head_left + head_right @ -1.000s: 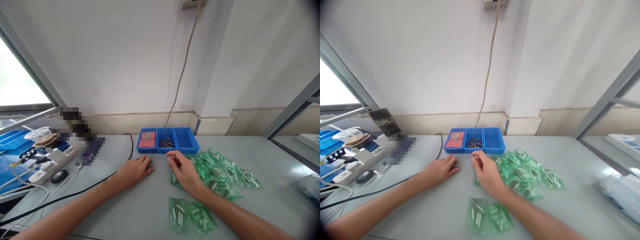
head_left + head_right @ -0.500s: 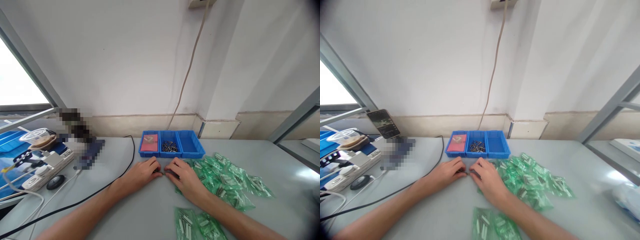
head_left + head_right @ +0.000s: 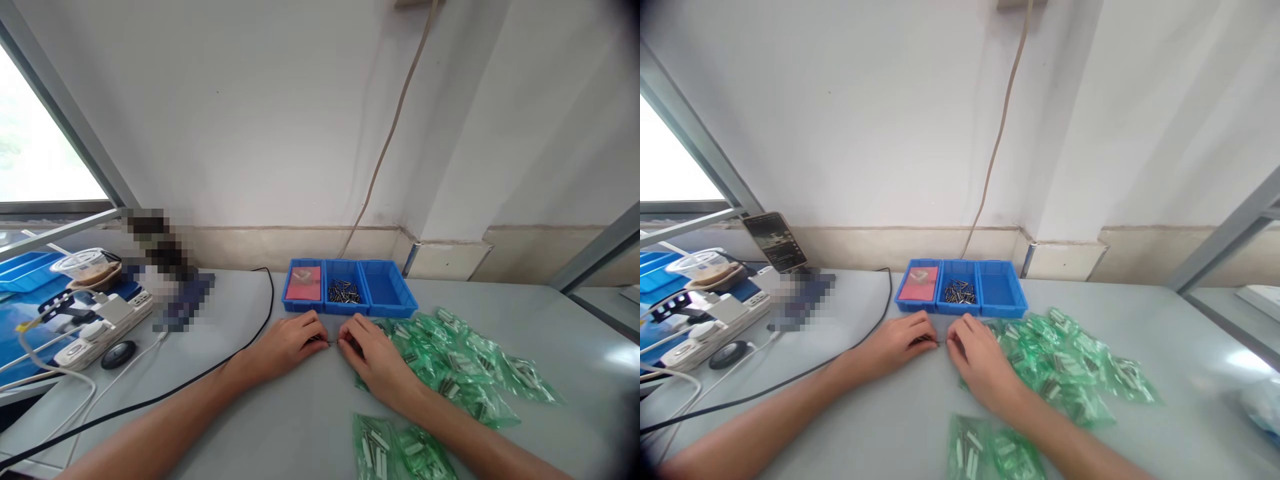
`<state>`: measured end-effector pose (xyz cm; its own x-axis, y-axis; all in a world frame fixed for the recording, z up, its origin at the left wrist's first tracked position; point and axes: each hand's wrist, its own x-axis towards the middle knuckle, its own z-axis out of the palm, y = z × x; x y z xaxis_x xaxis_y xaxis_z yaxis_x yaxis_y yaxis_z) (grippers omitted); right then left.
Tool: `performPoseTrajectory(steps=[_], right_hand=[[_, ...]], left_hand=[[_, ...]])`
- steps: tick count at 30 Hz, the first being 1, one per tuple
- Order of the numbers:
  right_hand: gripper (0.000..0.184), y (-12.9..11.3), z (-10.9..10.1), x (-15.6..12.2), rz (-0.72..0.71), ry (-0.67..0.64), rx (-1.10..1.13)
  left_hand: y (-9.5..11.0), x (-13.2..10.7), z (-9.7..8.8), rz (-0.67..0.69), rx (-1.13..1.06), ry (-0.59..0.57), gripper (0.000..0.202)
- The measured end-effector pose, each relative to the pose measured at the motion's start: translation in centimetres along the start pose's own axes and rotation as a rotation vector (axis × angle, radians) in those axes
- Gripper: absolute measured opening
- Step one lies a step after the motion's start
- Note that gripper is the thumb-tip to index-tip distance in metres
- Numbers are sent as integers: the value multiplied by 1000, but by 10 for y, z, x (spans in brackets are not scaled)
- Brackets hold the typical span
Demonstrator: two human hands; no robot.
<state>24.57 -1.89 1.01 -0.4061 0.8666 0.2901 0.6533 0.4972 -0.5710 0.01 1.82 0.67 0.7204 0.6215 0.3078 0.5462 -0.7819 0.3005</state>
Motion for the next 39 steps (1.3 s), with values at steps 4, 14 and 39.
performPoseTrajectory(steps=[4,14,39], right_hand=[[14,-1,-4,-2,98,58,133],[16,5,-4,-4,219,122,396],[22,7,-6,-2,167,173,341]], left_hand=[[-1,0,1,10,35,15,18],[5,2,2,-37,436,3,32],[-4,-2,4,-10,168,22,19]])
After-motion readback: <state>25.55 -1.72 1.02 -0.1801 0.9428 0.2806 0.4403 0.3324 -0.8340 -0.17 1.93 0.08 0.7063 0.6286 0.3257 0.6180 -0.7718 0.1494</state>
